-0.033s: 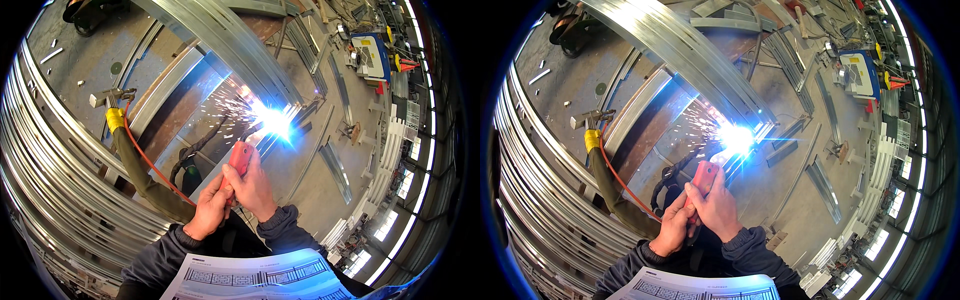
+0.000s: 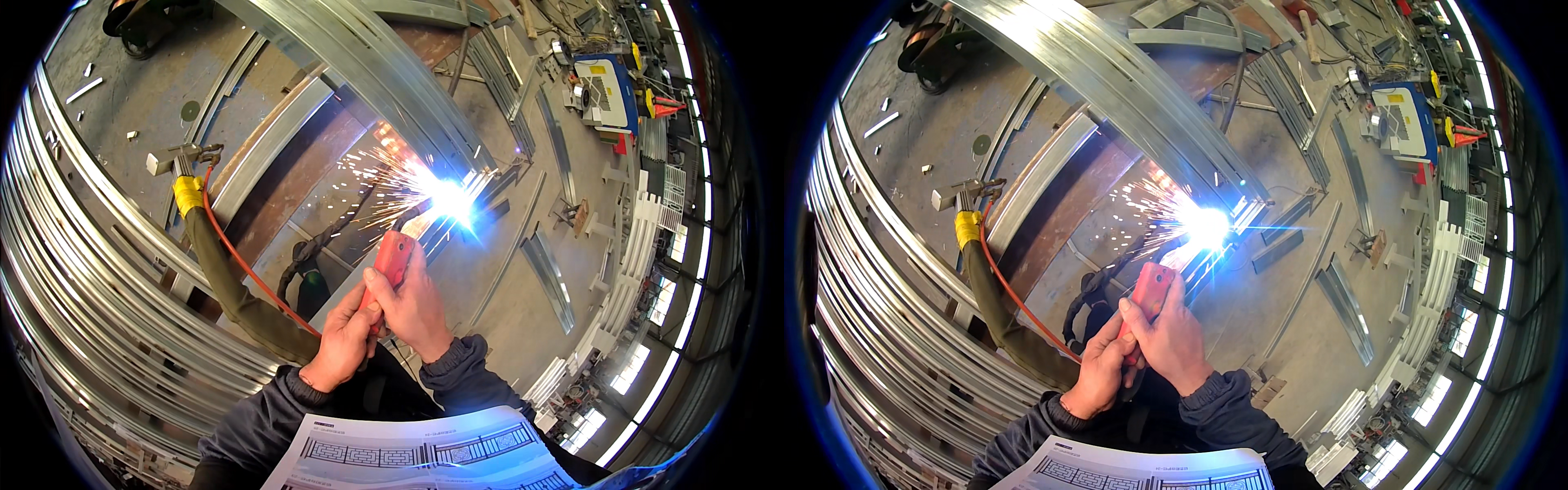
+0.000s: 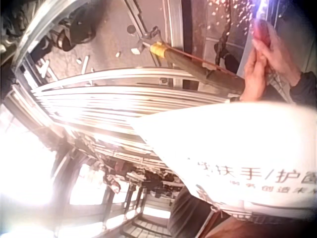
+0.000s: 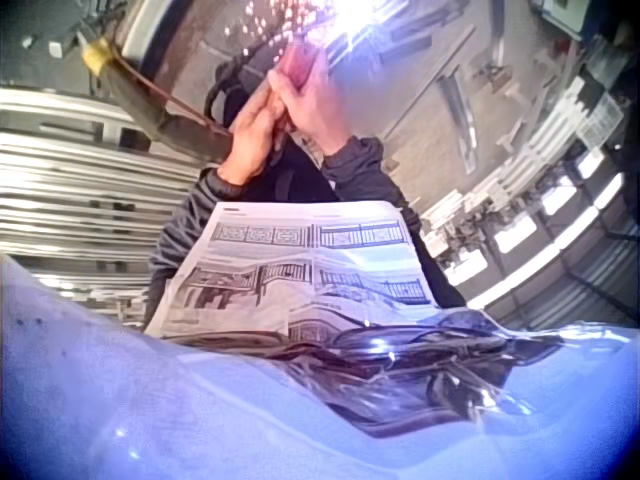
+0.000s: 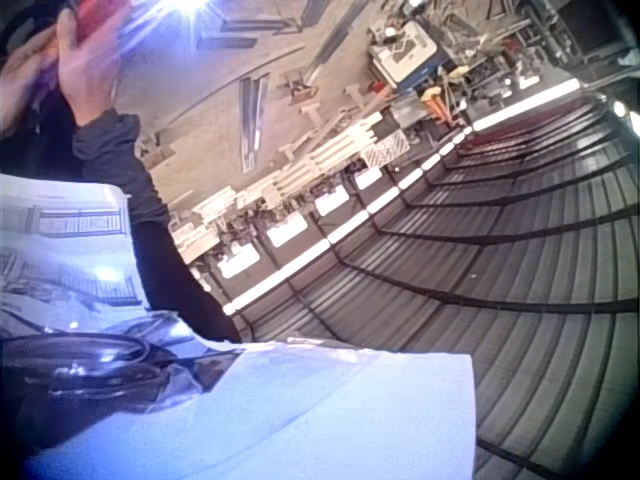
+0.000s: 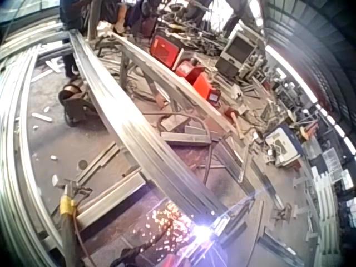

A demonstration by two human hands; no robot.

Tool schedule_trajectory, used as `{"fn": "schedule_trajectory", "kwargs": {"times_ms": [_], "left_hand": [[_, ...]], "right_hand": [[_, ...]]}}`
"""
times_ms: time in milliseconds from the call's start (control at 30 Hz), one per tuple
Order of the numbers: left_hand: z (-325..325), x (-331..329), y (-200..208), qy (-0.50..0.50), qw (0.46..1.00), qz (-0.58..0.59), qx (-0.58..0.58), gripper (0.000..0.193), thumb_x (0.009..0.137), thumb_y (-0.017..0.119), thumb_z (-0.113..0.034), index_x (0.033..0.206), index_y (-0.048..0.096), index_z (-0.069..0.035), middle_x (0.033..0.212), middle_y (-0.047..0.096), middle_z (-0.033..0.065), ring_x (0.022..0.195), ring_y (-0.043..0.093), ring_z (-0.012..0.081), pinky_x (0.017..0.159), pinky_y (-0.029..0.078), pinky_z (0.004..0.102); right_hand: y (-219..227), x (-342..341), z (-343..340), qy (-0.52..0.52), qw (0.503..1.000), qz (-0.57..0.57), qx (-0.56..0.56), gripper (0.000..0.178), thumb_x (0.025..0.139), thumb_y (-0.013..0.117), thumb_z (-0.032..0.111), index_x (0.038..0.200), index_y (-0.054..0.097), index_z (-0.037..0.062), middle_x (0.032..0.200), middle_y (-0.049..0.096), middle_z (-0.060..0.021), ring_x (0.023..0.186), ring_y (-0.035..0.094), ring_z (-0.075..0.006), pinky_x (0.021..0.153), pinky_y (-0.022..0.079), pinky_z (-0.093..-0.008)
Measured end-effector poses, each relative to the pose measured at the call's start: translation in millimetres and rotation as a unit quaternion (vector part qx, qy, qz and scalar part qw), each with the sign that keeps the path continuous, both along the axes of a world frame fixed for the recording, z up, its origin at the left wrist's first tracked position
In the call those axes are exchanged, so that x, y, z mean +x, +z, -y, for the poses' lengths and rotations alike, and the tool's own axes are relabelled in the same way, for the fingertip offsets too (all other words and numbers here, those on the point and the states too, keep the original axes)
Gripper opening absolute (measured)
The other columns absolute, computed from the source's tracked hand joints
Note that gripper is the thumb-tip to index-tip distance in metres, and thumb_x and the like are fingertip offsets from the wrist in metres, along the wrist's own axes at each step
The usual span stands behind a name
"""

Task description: The person welds multiple metal frame sections using a handheld welding torch. They position the torch at various joints, produce sparks, and move along the frame to complete welds. The person also briefly handles a metal bar and a blueprint document.

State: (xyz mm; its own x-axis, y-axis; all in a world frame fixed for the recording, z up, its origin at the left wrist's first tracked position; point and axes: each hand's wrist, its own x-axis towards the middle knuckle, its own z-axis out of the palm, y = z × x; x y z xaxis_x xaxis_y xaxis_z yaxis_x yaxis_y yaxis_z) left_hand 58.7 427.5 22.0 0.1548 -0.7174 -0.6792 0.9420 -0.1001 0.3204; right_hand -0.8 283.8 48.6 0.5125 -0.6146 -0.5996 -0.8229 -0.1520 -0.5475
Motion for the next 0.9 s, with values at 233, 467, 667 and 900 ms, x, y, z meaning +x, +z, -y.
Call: {"fn": "schedule_trajectory", "kwargs": {"times_ms": [233, 467, 667, 900], "left_hand": [[0.7, -0.1, -0.9, -0.001, 1.000, -0.006, 0.008, 0.063, 0.110, 0.052, -0.012, 0.172, 0.042, -0.005, 0.096, 0.066, 0.0044, 0.073, 0.059, 0.0092, 0.052, 0.045, 0.0208], [0.7, 0.3, -2.3, -0.008, 1.000, -0.004, 0.006, 0.063, 0.110, 0.052, -0.012, 0.172, 0.043, -0.005, 0.096, 0.065, 0.0030, 0.073, 0.058, 0.0081, 0.052, 0.044, 0.0203], [3.0, -0.1, -0.4, 0.003, 1.000, 0.003, 0.017, 0.057, 0.112, 0.053, -0.016, 0.168, 0.050, -0.006, 0.089, 0.063, 0.0012, 0.067, 0.054, 0.0062, 0.052, 0.044, 0.0232], [3.1, 1.6, 1.1, -0.003, 1.000, 0.000, 0.019, 0.059, 0.112, 0.053, -0.016, 0.169, 0.047, -0.006, 0.091, 0.064, 0.0014, 0.070, 0.056, 0.0068, 0.052, 0.044, 0.0223]], "right_hand": [[-9.6, -4.0, -0.9, -0.001, 0.999, 0.041, -0.024, 0.102, 0.102, 0.075, 0.056, 0.163, 0.029, -0.0121, 0.126, 0.071, -0.0377, 0.114, 0.072, -0.0557, 0.091, 0.058, -0.0570], [-11.4, -5.5, -0.6, 0.005, 0.999, 0.026, -0.022, 0.100, 0.102, 0.075, 0.056, 0.160, 0.032, -0.0123, 0.119, 0.074, -0.0364, 0.109, 0.073, -0.0560, 0.088, 0.058, -0.0576], [-12.4, -4.4, -0.9, 0.004, 0.999, 0.036, -0.032, 0.097, 0.102, 0.076, 0.055, 0.159, 0.033, -0.0111, 0.112, 0.075, -0.0344, 0.103, 0.074, -0.0556, 0.083, 0.059, -0.0578], [-10.3, -2.7, -1.1, 0.005, 0.999, 0.021, -0.029, 0.095, 0.102, 0.076, 0.054, 0.158, 0.034, -0.0102, 0.112, 0.075, -0.0339, 0.104, 0.074, -0.0556, 0.085, 0.058, -0.0583]]}}
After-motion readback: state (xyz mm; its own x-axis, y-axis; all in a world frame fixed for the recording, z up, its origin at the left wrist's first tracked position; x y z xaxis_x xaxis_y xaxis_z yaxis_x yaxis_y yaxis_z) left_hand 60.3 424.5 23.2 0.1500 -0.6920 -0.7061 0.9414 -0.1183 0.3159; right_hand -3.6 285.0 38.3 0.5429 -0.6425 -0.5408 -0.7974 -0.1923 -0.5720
